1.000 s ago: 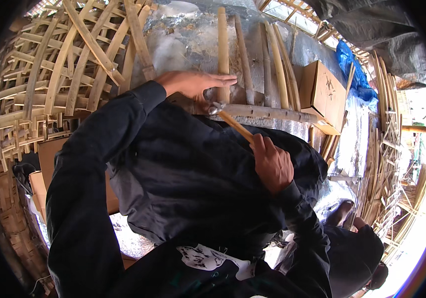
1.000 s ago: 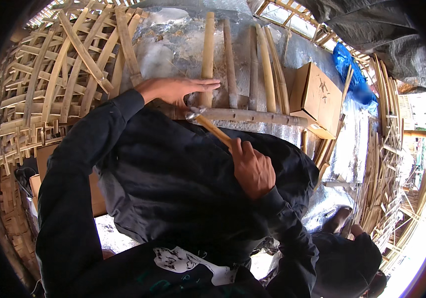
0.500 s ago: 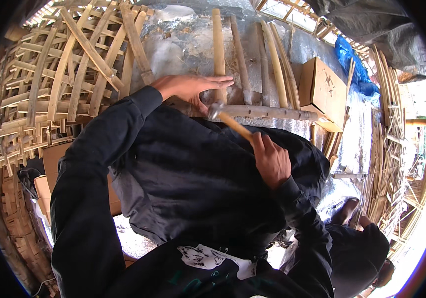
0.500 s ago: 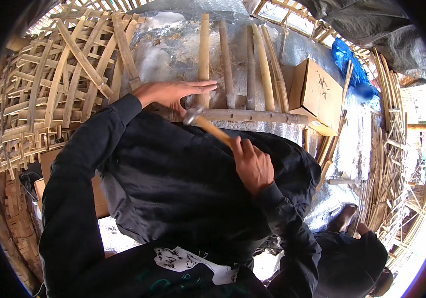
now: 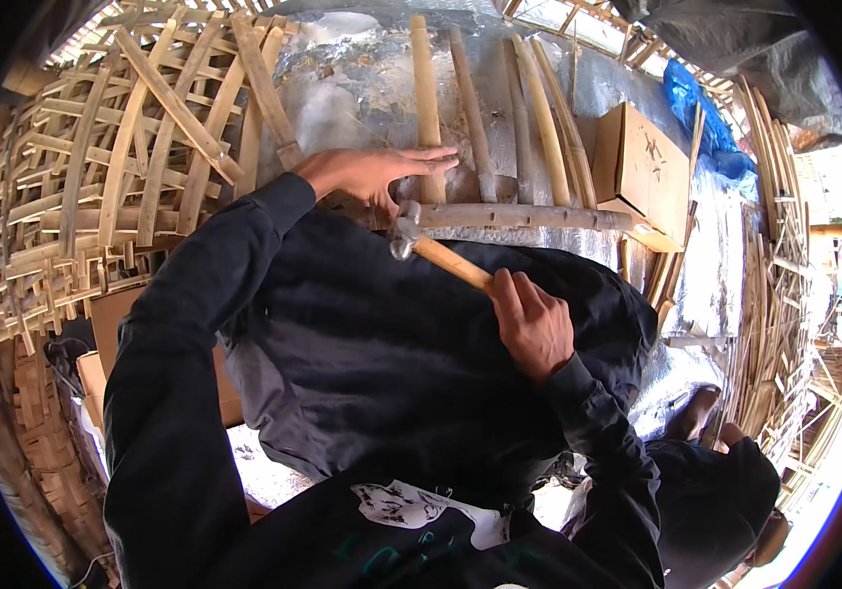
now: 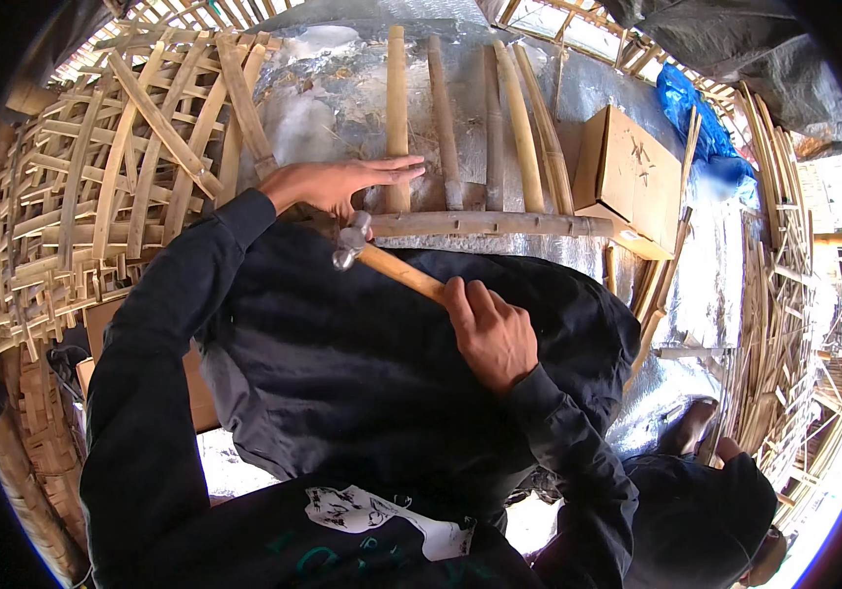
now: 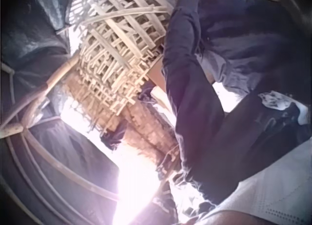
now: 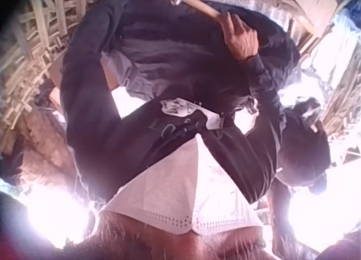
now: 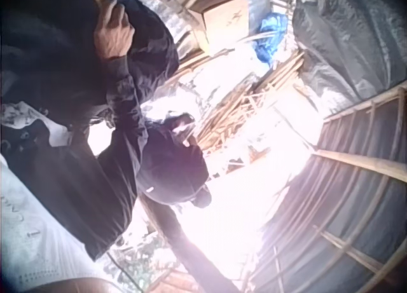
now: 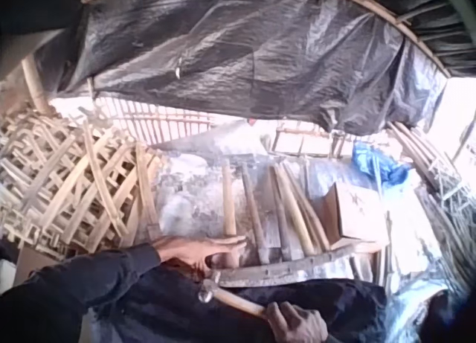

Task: The person assembles a bamboo panel by aligning bamboo slats across wooden frame strips and driving nails into them using a hammer.

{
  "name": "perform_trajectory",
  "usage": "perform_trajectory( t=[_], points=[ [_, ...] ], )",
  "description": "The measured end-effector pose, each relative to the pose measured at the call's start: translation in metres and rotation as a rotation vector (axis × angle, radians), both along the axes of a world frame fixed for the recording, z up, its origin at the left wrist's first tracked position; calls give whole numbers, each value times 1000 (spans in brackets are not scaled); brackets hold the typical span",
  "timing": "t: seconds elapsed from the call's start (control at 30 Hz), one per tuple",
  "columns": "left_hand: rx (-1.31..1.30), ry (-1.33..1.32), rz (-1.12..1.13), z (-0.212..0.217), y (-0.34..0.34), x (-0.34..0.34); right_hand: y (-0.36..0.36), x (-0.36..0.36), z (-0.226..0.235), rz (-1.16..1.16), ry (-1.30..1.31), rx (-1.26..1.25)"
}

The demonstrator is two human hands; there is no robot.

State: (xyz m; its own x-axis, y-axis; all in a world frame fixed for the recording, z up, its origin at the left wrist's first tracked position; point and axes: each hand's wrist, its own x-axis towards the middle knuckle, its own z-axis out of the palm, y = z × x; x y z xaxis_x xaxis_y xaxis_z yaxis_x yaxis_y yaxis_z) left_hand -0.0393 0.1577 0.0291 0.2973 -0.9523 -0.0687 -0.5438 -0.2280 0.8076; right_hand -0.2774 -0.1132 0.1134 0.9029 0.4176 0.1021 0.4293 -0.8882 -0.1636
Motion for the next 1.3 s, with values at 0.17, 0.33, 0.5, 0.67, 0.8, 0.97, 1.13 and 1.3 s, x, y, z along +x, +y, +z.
perform_trajectory(
  t=[0.17,0.33,0.5,0.67,0.8,0.97,1.13,1.3],
  points=[
    [72,85,-1,20,-1,-9,-3,8,3,-64,54,-81],
    [67,41,-22,1,0,-2,-2,5,-10,-53,8,14],
    [5,18,-44,11,-2,-5,7,3,6,-120,108,68],
    [26,3,-36,13,2,-5,-1,4,-3,-154,92,106],
    [95,106,-29,15,1,-4,4,1,2,-172,79,280],
    [164,233,5,27,-1,-6,-3,14,6,-192,252,216],
    [131,75,-27,11,-3,-3,2,15,20,-182,130,404],
    [249,291,39,15,3,-5,-8,28,28,-158,286,130]
  ],
)
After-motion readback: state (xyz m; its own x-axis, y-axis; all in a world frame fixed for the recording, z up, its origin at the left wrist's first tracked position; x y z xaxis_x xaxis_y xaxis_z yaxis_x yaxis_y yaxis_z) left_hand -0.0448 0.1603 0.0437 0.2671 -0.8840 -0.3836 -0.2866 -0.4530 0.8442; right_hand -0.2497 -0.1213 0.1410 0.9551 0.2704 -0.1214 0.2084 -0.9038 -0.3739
